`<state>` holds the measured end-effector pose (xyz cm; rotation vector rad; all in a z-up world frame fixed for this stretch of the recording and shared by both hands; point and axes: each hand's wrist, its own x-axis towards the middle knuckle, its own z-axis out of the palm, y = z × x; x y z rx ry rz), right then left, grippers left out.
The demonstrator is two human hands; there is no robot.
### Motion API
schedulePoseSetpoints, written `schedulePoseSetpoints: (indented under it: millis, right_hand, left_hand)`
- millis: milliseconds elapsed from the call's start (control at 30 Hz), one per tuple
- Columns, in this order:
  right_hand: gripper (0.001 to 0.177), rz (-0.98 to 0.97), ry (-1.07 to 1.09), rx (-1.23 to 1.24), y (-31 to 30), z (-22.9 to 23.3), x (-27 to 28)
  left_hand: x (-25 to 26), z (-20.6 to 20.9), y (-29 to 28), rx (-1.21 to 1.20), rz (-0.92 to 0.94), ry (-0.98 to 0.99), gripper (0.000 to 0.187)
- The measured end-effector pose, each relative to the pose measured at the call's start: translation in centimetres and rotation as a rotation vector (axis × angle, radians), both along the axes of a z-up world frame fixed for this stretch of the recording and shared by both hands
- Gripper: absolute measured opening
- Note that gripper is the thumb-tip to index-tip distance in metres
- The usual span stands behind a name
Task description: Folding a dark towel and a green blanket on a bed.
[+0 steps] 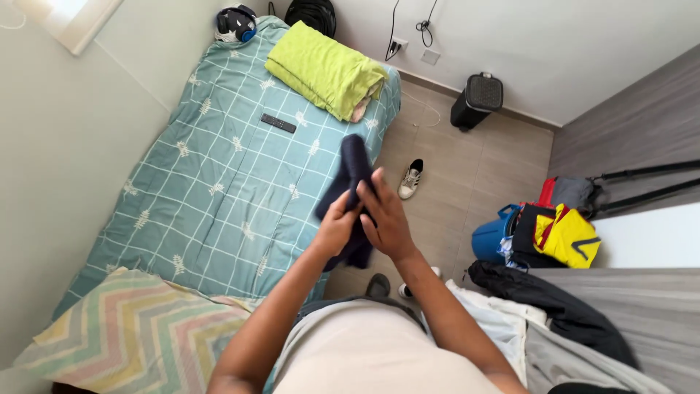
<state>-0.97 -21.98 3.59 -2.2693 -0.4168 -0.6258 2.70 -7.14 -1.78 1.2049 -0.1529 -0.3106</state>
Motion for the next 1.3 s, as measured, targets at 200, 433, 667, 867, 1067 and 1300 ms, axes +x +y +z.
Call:
schedulePoseSetpoints:
  millis: [200, 433, 667, 867, 1067, 1300]
  right_hand:
    - [0.084, -0.508, 0.908, -0.629, -12.7, -21.5, -2.2]
    - [0.075, -0.602, 1.128, -0.361, -16.7, -21.8, 0.2]
    - [0.055, -0.132, 0.040, -0.006, 0.0, 0.4, 2.8]
    - [0.049, -0.142, 0.087, -0.186, -3.0, -11.0, 3.4]
    - [0.066, -0.478, 1.343, -0.235, -14.7, -33.7, 1.5]
    - [0.059, -0.191, 0.448, 0.380, -0.3, -9.2, 5.9]
  left_hand:
    - [0.6, 4.4, 3.8, 0.017, -0.079, -0.086, 0.028]
    - [2.6, 2.8, 5.2, 0.153, -0.035, -0.070, 0.031]
    - [3.2, -4.5, 2.9, 0.254, -0.021, -0.005, 0.036]
    - [1.6, 0.5, 6.3, 0.205, -0.246, -0.028, 0.035]
    - [0.7, 3.6, 11.2, 0.107, -0.131, 0.000, 0.032]
    - [1.3, -4.1, 9.4, 0.362, -0.034, -0.024, 0.033]
